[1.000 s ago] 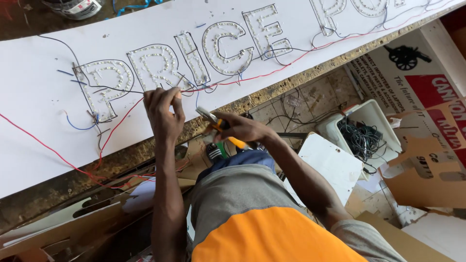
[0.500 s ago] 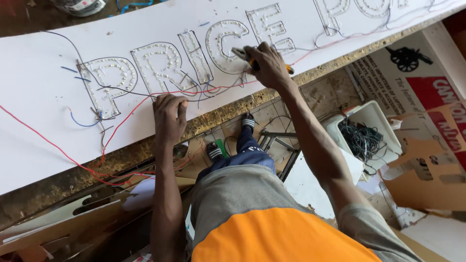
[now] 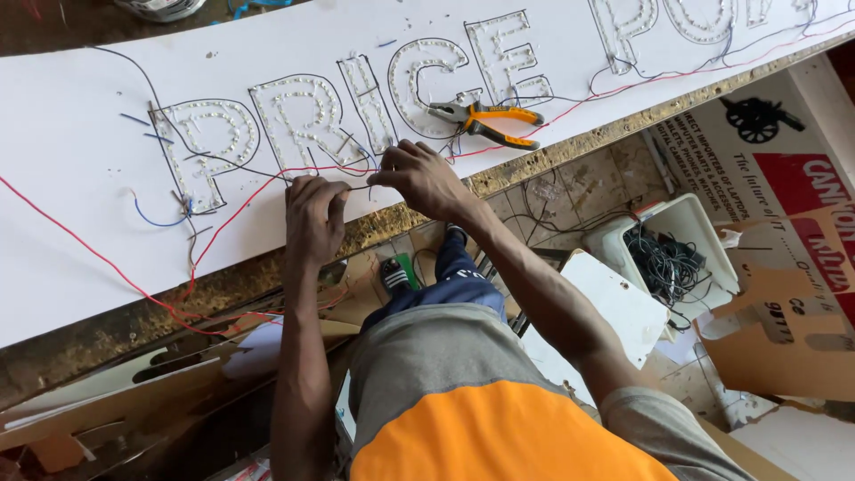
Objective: Wiring an LED sign by stripping and connecting electrical wires
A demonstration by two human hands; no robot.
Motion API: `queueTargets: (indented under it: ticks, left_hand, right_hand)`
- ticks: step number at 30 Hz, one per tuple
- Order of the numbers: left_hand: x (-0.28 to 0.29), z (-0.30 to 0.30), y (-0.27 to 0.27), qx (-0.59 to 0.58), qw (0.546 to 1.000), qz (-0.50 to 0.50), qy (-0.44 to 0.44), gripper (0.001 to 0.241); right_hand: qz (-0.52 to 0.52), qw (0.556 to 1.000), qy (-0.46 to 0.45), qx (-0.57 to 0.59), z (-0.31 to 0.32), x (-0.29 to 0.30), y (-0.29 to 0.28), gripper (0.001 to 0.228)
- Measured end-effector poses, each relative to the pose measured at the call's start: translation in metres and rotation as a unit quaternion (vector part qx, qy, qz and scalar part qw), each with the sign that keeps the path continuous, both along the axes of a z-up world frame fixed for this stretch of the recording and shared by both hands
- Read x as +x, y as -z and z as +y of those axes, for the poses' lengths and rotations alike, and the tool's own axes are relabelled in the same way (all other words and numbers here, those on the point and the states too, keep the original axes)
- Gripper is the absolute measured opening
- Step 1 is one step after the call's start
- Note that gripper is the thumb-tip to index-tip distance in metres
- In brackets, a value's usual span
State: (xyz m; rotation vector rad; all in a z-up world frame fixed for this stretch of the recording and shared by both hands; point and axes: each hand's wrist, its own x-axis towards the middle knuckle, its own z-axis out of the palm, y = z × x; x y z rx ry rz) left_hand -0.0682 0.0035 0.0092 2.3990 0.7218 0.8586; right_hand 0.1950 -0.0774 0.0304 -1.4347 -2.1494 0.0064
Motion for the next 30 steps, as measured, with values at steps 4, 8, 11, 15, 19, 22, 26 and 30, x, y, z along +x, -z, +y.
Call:
queueTargets:
  ticks: [4,8,11,15,19,22,26,30]
  left_hand:
    - [-0.006,0.003,0.006,-0.012,0.999,0.006,0.029,0.012]
    - [-0.011,0.006,0.008,0.024,0.998,0.04,0.042,0.01]
    - [-0.011,0.005,0.001,0.048,0.997,0.054,0.027,0.013]
    - [-0.009,-0.002,-0.009,0.052,0.997,0.048,0.013,0.025]
    - [-0.007,0.0,0.0,0.059,0.997,0.042,0.007,0.023]
    - [-0.006,0.001,0.001,0.063,0.997,0.045,-0.005,0.023]
    - [-0.002,-0.001,-0.009,0.048,0.993,0.103,-0.021,0.046]
    - [0.006,0.003,-0.027,0.016,0.978,0.205,-0.022,0.048]
  right_hand:
    - [-0.001,1.0,0.011,0.023,0.0,-0.001,0.0,0.02]
    - [0.026,0.999,0.026,0.03,0.004,-0.003,0.01,0.018]
    - [0.073,0.997,0.024,0.011,-0.001,-0.003,-0.01,0.007]
    - [0.129,0.991,0.029,0.003,-0.001,-0.002,-0.02,0.01]
    - [0.118,0.992,0.038,-0.017,0.004,-0.009,-0.032,0.016]
    - [0.058,0.994,0.009,-0.092,0.011,-0.008,-0.037,0.025]
    - [-0.021,0.983,-0.046,-0.178,0.028,0.002,-0.014,0.036]
    - [-0.039,0.978,-0.041,-0.203,0.035,0.008,-0.022,0.025]
